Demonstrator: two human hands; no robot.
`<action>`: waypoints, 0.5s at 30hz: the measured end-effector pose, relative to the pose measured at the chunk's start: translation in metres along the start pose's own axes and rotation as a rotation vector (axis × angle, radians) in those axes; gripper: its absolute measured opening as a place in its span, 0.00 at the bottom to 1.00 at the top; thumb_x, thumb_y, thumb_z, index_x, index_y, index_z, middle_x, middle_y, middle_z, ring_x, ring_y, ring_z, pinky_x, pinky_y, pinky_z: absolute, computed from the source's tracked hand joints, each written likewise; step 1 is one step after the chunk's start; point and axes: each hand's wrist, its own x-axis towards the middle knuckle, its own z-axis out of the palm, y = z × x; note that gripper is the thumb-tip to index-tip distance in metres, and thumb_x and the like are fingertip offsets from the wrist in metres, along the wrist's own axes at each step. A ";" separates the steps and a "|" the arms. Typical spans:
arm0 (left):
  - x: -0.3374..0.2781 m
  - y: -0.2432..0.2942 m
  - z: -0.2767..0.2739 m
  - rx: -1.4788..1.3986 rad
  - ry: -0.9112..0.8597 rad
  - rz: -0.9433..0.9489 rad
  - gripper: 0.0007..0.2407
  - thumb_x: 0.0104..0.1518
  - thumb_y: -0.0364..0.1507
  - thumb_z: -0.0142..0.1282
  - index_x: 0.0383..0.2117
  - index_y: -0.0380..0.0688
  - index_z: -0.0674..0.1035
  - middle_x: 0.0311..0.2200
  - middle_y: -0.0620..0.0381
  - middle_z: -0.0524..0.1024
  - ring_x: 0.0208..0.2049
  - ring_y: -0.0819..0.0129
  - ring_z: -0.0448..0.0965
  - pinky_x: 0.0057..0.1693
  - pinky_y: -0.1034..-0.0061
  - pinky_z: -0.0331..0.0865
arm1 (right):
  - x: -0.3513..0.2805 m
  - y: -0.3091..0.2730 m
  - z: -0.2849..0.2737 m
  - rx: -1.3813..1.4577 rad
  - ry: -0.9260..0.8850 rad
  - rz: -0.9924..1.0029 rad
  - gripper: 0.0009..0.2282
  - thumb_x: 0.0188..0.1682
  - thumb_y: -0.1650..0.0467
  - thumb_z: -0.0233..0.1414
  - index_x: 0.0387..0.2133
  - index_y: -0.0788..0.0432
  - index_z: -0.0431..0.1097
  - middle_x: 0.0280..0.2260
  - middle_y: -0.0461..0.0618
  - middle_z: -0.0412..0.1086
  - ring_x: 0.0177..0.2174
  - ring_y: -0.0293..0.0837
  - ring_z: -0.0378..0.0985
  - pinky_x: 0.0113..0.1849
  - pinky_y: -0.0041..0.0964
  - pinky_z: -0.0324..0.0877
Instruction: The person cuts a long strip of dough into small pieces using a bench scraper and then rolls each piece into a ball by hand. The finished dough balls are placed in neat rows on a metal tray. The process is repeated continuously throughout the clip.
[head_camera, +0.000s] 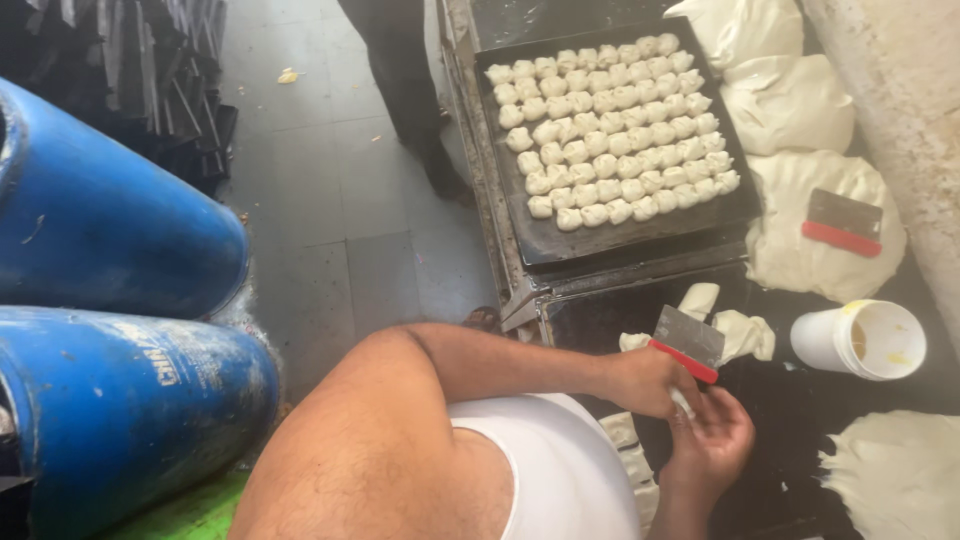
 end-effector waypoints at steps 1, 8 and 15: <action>0.000 0.006 -0.005 0.029 0.017 0.024 0.15 0.49 0.31 0.68 0.43 0.46 0.86 0.54 0.51 0.77 0.55 0.56 0.77 0.59 0.66 0.70 | 0.004 0.001 -0.001 0.309 -0.036 0.132 0.28 0.48 0.68 0.61 0.58 0.68 0.58 0.55 0.58 0.65 0.54 0.51 0.70 0.52 0.48 0.70; 0.012 0.006 -0.031 0.176 0.043 0.189 0.21 0.44 0.34 0.67 0.47 0.45 0.82 0.44 0.56 0.85 0.49 0.58 0.84 0.58 0.68 0.76 | 0.015 0.021 -0.002 0.386 0.147 0.339 0.16 0.50 0.80 0.57 0.51 0.75 0.66 0.50 0.65 0.70 0.48 0.49 0.78 0.50 0.38 0.78; 0.031 -0.031 -0.030 0.590 -0.213 0.365 0.13 0.48 0.39 0.64 0.34 0.45 0.85 0.33 0.54 0.82 0.39 0.56 0.84 0.46 0.63 0.79 | 0.024 0.046 0.016 -0.148 0.333 0.247 0.08 0.45 0.86 0.58 0.36 0.73 0.69 0.34 0.57 0.73 0.31 0.42 0.78 0.36 0.35 0.76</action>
